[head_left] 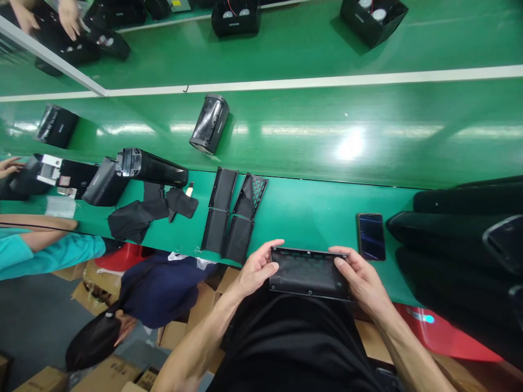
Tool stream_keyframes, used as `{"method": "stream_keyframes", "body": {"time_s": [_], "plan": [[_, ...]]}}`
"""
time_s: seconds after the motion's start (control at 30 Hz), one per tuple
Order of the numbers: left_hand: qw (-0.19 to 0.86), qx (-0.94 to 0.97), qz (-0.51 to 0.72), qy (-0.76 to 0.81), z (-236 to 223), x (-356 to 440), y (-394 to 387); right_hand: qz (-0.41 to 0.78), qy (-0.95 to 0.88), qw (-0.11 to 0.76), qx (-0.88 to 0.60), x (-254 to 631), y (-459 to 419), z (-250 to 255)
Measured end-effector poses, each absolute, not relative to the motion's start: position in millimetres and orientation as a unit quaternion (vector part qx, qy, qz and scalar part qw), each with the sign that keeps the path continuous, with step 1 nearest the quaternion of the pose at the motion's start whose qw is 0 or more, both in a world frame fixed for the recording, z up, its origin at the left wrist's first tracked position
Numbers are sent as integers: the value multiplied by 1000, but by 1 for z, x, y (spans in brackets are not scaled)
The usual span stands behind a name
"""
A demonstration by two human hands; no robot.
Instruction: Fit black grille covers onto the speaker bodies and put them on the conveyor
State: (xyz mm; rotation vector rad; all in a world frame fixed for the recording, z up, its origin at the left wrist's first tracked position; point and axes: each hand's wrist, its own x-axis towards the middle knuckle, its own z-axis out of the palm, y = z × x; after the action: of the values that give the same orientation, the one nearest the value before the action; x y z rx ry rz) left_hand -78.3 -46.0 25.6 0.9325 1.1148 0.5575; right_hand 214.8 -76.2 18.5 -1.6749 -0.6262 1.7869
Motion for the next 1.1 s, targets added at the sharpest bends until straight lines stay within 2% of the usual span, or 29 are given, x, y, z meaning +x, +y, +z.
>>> {"method": "stream_keyframes", "body": {"time_s": [0.5,0.8,1.1], "plan": [[704,407,261,520,10,-78,-52,674,-222,306,-634,214,-73,16],[693,438,255,512,31,-79,-48,606,-324,318,-653,216,-73,21],[716,428,253,490,30,-79,-49,608,-339,317,-644,219,-76,19]]}}
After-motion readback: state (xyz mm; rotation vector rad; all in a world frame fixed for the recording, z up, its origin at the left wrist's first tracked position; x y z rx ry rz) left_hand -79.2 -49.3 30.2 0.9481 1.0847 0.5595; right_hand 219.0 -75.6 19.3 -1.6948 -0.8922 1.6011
